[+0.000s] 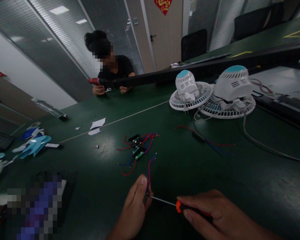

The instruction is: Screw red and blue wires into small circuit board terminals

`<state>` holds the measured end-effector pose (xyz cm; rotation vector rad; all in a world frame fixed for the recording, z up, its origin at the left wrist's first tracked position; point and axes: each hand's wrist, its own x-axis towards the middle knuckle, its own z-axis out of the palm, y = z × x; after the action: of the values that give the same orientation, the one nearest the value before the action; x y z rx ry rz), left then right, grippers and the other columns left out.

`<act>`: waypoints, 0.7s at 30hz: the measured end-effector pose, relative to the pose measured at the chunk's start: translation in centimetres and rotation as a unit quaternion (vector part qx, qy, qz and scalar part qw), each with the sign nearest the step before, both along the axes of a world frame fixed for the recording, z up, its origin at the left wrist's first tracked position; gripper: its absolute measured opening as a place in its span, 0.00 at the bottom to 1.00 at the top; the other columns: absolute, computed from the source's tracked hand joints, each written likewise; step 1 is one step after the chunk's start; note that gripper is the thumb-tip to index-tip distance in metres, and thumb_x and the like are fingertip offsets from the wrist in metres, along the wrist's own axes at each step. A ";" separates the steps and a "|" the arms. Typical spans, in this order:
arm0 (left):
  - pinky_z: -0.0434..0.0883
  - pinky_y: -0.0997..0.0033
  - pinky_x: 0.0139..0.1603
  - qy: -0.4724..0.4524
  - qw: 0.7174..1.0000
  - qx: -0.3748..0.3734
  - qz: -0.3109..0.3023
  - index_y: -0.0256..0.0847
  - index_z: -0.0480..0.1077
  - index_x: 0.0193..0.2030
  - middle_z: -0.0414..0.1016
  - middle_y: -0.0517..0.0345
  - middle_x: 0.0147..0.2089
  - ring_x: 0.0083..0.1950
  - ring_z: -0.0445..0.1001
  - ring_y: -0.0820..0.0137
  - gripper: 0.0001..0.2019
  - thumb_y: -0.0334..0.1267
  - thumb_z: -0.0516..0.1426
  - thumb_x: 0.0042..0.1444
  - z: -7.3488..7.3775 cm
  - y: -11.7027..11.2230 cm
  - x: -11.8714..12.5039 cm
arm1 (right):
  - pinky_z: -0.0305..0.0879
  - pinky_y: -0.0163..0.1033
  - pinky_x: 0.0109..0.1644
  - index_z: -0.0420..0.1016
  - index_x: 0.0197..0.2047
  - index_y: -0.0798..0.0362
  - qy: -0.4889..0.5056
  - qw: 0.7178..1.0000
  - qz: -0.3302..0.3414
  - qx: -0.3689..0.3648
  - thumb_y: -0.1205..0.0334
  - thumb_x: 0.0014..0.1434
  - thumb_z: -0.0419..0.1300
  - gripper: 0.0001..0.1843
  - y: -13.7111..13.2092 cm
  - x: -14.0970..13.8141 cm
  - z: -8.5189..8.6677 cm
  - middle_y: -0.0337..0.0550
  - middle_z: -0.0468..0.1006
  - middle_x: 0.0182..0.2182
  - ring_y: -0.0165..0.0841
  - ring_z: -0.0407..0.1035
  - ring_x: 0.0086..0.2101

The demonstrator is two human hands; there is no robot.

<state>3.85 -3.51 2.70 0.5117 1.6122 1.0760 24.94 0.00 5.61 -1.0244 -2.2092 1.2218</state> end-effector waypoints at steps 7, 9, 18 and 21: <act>0.68 0.78 0.29 0.015 1.000 0.002 -0.014 0.40 0.70 0.28 0.69 0.59 0.29 0.32 0.69 0.71 0.24 0.63 0.60 0.44 0.0 0.1 0.0 | 0.73 0.34 0.33 0.83 0.34 0.45 -0.025 0.999 0.011 0.034 0.61 0.62 0.56 0.13 0.1 0.0 0.1 0.37 0.82 0.23 0.37 0.79 0.32; 0.68 0.78 0.30 0.013 1.000 0.000 -0.007 0.40 0.71 0.29 0.69 0.60 0.29 0.33 0.69 0.71 0.24 0.63 0.60 0.44 -0.1 0.1 0.0 | 0.73 0.35 0.34 0.82 0.35 0.47 -0.043 0.998 0.020 0.046 0.61 0.63 0.54 0.14 0.0 -0.1 0.0 0.39 0.80 0.21 0.38 0.80 0.33; 0.67 0.80 0.28 0.029 0.999 0.006 -0.025 0.41 0.69 0.27 0.68 0.61 0.27 0.31 0.67 0.72 0.24 0.63 0.58 0.47 0.2 0.1 0.0 | 0.75 0.37 0.30 0.82 0.37 0.49 -0.038 0.994 0.017 0.101 0.62 0.63 0.54 0.14 -0.4 0.1 -0.6 0.46 0.86 0.34 0.41 0.80 0.34; 0.69 0.79 0.31 0.030 0.999 0.006 -0.027 0.41 0.70 0.27 0.69 0.61 0.28 0.32 0.68 0.72 0.23 0.62 0.58 0.47 0.1 0.1 -0.1 | 0.73 0.37 0.30 0.82 0.37 0.47 -0.028 0.997 -0.002 0.073 0.62 0.62 0.55 0.13 -0.6 0.1 -0.5 0.45 0.86 0.35 0.40 0.80 0.32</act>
<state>3.79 -3.43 2.79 0.5970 1.6352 1.0399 25.00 -0.58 5.08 -1.0152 -2.2999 1.0254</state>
